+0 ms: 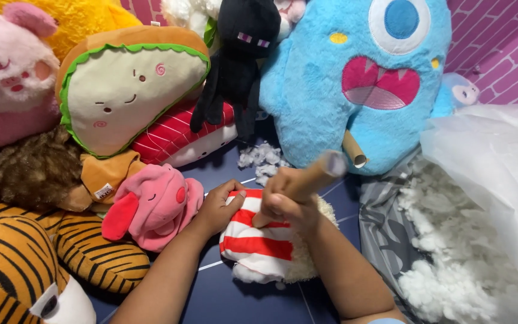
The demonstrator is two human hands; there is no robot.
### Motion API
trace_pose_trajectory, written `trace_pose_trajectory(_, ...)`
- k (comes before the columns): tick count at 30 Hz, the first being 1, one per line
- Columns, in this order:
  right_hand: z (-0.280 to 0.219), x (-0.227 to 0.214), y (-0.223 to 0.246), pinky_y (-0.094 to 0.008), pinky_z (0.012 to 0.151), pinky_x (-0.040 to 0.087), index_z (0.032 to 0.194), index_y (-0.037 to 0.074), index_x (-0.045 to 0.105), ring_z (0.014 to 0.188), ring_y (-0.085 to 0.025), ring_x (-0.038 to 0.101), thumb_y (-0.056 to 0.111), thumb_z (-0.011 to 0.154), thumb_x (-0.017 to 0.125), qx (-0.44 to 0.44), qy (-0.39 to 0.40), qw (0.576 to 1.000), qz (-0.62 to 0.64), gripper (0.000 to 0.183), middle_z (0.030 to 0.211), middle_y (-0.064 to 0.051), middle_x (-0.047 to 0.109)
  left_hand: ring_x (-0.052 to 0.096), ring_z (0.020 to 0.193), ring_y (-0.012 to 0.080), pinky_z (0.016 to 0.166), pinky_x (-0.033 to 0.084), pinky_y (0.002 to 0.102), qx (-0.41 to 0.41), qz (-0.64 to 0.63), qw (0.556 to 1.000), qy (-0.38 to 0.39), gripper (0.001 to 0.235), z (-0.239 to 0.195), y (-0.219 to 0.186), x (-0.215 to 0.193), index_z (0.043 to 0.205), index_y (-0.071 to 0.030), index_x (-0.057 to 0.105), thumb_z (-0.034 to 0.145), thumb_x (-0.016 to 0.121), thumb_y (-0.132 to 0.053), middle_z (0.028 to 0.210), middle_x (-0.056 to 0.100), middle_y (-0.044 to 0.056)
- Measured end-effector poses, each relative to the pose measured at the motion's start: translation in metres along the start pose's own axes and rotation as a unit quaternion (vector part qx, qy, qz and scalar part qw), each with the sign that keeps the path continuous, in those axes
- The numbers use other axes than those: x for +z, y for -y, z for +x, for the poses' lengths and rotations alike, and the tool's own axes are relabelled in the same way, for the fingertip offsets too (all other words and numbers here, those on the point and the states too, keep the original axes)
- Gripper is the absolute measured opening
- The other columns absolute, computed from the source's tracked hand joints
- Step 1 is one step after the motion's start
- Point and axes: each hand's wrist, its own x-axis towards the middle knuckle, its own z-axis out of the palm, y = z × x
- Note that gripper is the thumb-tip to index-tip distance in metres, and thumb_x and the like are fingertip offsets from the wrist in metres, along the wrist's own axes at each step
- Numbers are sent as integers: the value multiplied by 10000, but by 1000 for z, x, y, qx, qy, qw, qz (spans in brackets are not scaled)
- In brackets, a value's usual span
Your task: Stuffing a popcorn-themed plush toy with white fiberfill using a cardboard tube as a packing tool.
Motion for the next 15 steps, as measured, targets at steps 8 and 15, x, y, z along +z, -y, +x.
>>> trace_pose_trajectory(8, 0, 7, 40, -280, 304, 416, 482, 150, 387, 311, -141, 459, 23, 833, 611, -94, -32, 990, -98, 436, 445, -38, 474, 695, 932, 335, 888, 526, 471, 13, -17, 1000, 4, 213, 2, 9, 2, 1006, -116, 714, 963, 589, -284, 925, 724, 190)
trace_pose_trajectory(15, 8, 24, 54, -253, 333, 381, 723, 64, 491, 365, -112, 431, 53, 957, 633, -34, -33, 994, -101, 274, 498, -54, 485, 696, 929, 343, 887, 528, 465, 22, -18, 1000, 5, 217, 1, 9, 1, 1014, -127, 724, 965, 587, -288, 918, 725, 185)
